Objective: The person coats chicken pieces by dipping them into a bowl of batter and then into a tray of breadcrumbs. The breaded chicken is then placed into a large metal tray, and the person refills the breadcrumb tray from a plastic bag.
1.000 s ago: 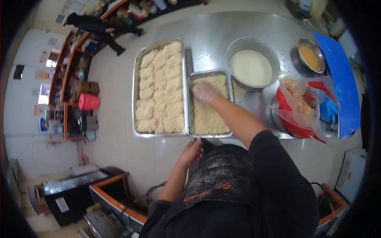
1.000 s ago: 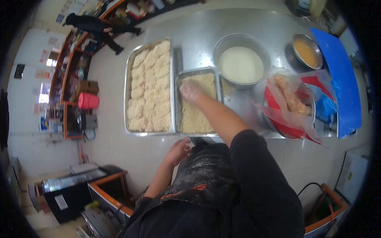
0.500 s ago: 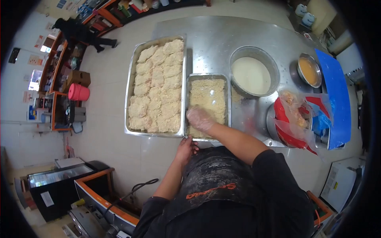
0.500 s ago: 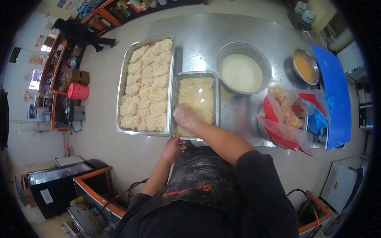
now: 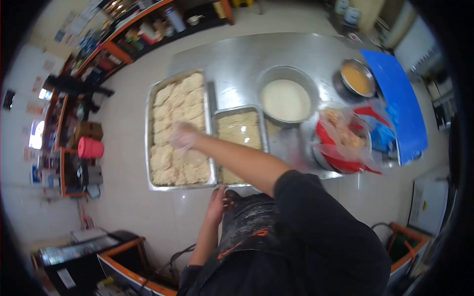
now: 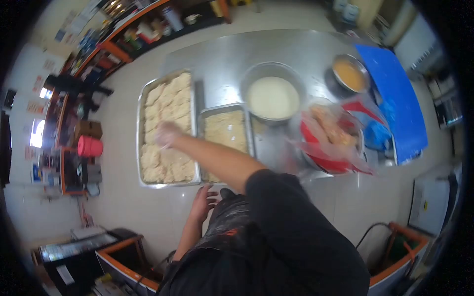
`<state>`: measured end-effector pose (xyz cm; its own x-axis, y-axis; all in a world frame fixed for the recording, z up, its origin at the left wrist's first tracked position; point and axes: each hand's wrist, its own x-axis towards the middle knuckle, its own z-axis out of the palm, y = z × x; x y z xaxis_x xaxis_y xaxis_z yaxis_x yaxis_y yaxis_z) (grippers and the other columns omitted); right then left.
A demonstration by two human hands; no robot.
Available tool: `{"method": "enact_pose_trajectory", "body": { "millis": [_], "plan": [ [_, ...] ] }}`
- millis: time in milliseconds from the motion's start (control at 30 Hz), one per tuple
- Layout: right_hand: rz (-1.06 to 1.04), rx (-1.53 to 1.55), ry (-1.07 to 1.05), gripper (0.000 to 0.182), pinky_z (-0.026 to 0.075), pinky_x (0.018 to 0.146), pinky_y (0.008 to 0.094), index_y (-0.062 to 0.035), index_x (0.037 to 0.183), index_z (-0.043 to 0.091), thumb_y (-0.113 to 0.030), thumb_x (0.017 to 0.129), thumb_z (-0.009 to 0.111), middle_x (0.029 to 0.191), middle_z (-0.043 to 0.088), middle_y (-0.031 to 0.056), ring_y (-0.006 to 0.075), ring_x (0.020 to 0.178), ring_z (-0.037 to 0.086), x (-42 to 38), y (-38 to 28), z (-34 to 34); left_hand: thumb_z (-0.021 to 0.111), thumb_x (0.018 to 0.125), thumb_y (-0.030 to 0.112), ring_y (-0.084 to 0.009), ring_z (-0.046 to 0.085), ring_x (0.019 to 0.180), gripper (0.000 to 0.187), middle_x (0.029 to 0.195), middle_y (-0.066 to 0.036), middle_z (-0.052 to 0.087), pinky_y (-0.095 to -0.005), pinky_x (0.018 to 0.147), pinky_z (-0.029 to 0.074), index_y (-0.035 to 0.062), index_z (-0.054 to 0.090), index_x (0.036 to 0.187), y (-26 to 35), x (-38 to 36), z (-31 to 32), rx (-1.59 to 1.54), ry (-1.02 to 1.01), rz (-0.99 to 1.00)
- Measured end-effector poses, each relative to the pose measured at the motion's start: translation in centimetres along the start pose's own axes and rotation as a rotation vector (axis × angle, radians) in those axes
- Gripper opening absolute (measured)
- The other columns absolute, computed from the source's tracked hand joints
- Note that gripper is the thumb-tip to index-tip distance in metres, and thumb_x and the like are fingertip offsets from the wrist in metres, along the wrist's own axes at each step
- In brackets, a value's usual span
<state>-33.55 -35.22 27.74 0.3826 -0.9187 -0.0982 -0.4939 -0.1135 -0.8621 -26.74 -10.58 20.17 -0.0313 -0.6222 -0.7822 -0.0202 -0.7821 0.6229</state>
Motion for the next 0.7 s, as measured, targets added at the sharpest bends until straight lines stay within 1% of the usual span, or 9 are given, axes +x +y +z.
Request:
{"method": "enact_pose_trajectory", "body": {
  "millis": [33, 100, 233, 333, 400, 500, 567, 633, 700],
  "plan": [
    [-0.038, -0.199, -0.062, 0.021, 0.052, 0.077, 0.0402, 0.0001, 0.077, 0.069, -0.018, 0.077, 0.058, 0.084, 0.067, 0.0218, 0.0318, 0.080, 0.066, -0.7, -0.5, -0.5, 0.051, 0.097, 0.049, -0.0164, 0.058, 0.073, 0.054, 0.102, -0.010, 0.060, -0.0294, 0.061, 0.048, 0.0042, 0.047, 0.127, 0.1, -0.8, -0.3, 0.053, -0.004, 0.023],
    [-0.330, -0.208, 0.219, 0.022, 0.050, 0.085, 0.0411, 0.0023, 0.084, 0.069, -0.015, 0.080, 0.055, 0.094, 0.065, 0.0244, 0.0335, 0.089, 0.065, -3.6, 1.0, -0.2, 0.053, 0.097, 0.047, -0.0152, 0.057, 0.074, 0.052, 0.101, -0.009, 0.060, -0.0283, 0.063, 0.048, 0.0037, 0.049, 0.126, 0.5, -2.4, -0.7, 0.172, -0.006, 0.020],
    [-0.274, 0.053, 0.263, 0.030, 0.047, 0.091, 0.0437, 0.0039, 0.112, 0.061, -0.008, 0.086, 0.049, 0.099, 0.063, 0.0237, 0.0353, 0.096, 0.062, -19.7, -1.9, -12.3, 0.056, 0.097, 0.043, -0.0127, 0.056, 0.078, 0.047, 0.099, -0.007, 0.061, -0.0259, 0.067, 0.047, 0.0026, 0.054, 0.121, 1.7, -4.1, 0.6, 0.376, -0.128, 0.079],
    [-0.305, 0.010, 0.548, 0.017, 0.049, 0.077, 0.0420, -0.0006, 0.093, 0.064, -0.005, 0.082, 0.052, 0.089, 0.064, 0.0195, 0.0332, 0.086, 0.063, -32.4, -1.6, -20.9, 0.056, 0.098, 0.035, -0.0106, 0.055, 0.081, 0.040, 0.096, -0.004, 0.061, -0.0255, 0.073, 0.047, 0.0012, 0.055, 0.120, 3.8, -4.1, 3.7, 0.482, -0.332, 0.193],
    [-0.052, -0.495, 0.577, 0.013, 0.050, 0.077, 0.0425, -0.0013, 0.081, 0.066, -0.007, 0.082, 0.055, 0.087, 0.065, 0.0178, 0.0319, 0.085, 0.064, -38.9, -1.6, -27.4, 0.055, 0.099, 0.034, -0.0114, 0.056, 0.082, 0.039, 0.098, -0.005, 0.061, -0.0263, 0.074, 0.047, 0.0012, 0.055, 0.121, 5.4, -4.2, 6.1, 0.564, -0.441, 0.271],
    [0.571, -0.586, 0.546, 0.016, 0.050, 0.076, 0.0444, 0.0004, 0.072, 0.068, -0.008, 0.080, 0.057, 0.090, 0.068, 0.0204, 0.0337, 0.084, 0.066, -43.5, 4.1, -33.7, 0.053, 0.100, 0.032, -0.0124, 0.057, 0.085, 0.039, 0.099, -0.006, 0.062, -0.0271, 0.076, 0.047, 0.0018, 0.054, 0.123, 7.6, -4.4, 9.6, 0.672, -0.542, 0.339],
    [0.562, -0.796, 0.260, 0.015, 0.050, 0.081, 0.0447, -0.0027, 0.083, 0.069, -0.011, 0.079, 0.057, 0.094, 0.068, 0.0205, 0.0353, 0.090, 0.065, -43.6, 11.6, -34.6, 0.057, 0.099, 0.031, -0.0103, 0.055, 0.084, 0.037, 0.096, -0.004, 0.060, -0.0263, 0.076, 0.047, 0.0022, 0.055, 0.122, 8.4, -4.5, 11.5, 0.698, -0.579, 0.336],
    [0.522, -0.903, 0.370, 0.017, 0.050, 0.082, 0.0438, -0.0034, 0.086, 0.070, -0.011, 0.078, 0.058, 0.098, 0.068, 0.0208, 0.0352, 0.095, 0.064, -42.4, 16.8, -33.7, 0.058, 0.098, 0.030, -0.0105, 0.056, 0.085, 0.037, 0.096, -0.004, 0.060, -0.0265, 0.076, 0.047, 0.0026, 0.055, 0.123, 7.7, -3.2, 12.1, 0.737, -0.623, 0.353],
    [0.520, -0.746, 0.161, 0.019, 0.051, 0.081, 0.0425, -0.0055, 0.091, 0.071, -0.011, 0.077, 0.059, 0.101, 0.068, 0.0179, 0.0331, 0.094, 0.065, -40.8, 16.9, -34.1, 0.058, 0.098, 0.030, -0.0106, 0.055, 0.085, 0.037, 0.096, -0.004, 0.061, -0.0266, 0.076, 0.047, 0.0028, 0.055, 0.123, 6.9, -2.8, 11.9, 0.781, -0.646, 0.364]
  ]
}}
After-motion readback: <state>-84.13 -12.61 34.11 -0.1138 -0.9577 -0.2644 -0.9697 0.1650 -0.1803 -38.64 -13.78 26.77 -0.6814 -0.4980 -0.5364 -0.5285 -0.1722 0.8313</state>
